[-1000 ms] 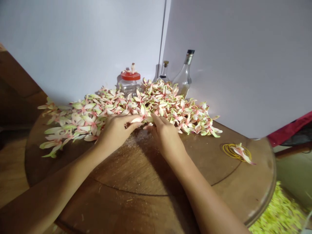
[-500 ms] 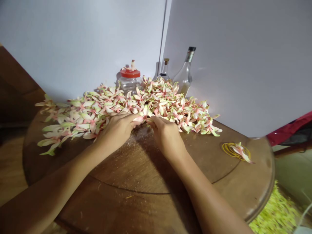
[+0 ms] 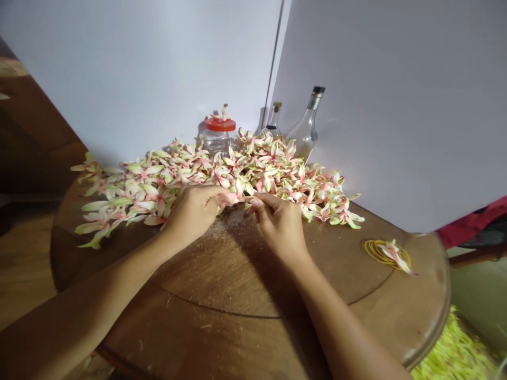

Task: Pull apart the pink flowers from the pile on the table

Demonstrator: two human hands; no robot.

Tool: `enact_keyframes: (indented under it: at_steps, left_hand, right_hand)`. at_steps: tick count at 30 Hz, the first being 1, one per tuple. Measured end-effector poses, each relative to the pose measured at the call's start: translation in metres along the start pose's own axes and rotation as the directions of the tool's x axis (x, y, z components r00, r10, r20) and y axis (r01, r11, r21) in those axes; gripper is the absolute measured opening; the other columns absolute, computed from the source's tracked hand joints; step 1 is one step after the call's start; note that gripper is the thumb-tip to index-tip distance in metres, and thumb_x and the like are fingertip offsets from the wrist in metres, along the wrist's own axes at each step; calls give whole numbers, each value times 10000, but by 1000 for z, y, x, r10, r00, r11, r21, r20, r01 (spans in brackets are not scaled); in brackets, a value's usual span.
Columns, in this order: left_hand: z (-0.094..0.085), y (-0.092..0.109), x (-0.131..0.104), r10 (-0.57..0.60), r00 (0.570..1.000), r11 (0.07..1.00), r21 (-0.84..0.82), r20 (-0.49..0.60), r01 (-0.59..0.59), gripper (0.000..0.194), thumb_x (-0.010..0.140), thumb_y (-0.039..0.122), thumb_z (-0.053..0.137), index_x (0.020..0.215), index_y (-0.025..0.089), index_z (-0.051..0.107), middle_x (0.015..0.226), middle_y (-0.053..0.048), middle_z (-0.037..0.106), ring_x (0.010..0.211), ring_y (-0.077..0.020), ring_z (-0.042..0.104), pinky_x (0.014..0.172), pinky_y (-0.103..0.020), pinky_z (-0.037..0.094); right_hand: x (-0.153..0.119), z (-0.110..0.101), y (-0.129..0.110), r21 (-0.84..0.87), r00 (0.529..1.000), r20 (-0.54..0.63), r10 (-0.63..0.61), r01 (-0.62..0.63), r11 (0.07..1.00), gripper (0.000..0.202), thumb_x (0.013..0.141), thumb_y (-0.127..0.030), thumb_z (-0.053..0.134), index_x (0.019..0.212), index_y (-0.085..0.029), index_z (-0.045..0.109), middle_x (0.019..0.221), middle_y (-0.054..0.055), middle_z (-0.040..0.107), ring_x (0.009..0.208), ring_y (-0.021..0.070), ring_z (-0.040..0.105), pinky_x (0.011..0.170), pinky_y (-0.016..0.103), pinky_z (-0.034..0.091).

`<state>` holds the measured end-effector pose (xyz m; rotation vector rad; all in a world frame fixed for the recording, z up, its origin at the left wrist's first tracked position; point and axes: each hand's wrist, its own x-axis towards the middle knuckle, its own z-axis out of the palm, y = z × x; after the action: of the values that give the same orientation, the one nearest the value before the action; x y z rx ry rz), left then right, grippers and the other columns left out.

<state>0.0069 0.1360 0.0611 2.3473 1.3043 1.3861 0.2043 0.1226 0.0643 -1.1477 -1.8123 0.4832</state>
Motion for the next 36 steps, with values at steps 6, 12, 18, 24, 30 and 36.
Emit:
enact_keyframes:
  at_steps: [6,12,18,24,30,36]
  left_hand:
    - [0,-4,3,-10,1000,1000,-20,20,10,233,895,107,617,1062,198,752,1026,-57,777,920,-187,700,849,-342,518]
    - [-2,-1,4,113,978,994,-24,173,-111,257,908,76,625,1070,245,731,979,-3,753,866,-159,667,789,-297,496]
    - [-1,-3,3,154,950,988,-38,271,-149,86,928,173,648,879,195,715,856,-8,713,819,-163,631,785,-303,456]
    - [0,-1,2,71,951,997,-35,301,-64,161,898,97,645,782,179,721,786,1,709,734,-143,617,699,-282,430]
    - [1,3,-2,40,963,991,-131,265,-5,221,901,93,606,802,204,769,776,-5,711,709,-137,630,701,-285,466]
    - [1,16,-7,118,983,983,-156,141,-96,207,925,110,598,829,179,768,729,-10,670,666,-121,600,638,-265,437]
  right_hand:
    - [7,-12,7,42,976,216,32,-42,998,449,952,-572,530,948,-180,750,790,46,676,716,174,563,655,297,413]
    - [7,-19,8,308,976,213,47,-113,945,373,937,-530,589,1157,-250,698,942,53,672,755,172,552,660,303,423]
    - [3,-18,10,464,961,276,32,-163,871,269,918,-481,642,837,-230,698,762,18,602,682,157,535,661,309,437]
    - [0,-10,9,689,939,342,27,-270,673,204,861,-455,725,903,-256,732,964,36,700,852,183,649,831,348,507]
    - [-1,-9,3,720,936,352,16,-282,634,205,898,-422,692,830,-233,731,860,25,685,812,175,659,827,347,507]
    - [-3,1,-3,794,977,193,87,-208,570,238,906,-313,692,683,-229,697,745,-4,581,667,120,516,629,256,433]
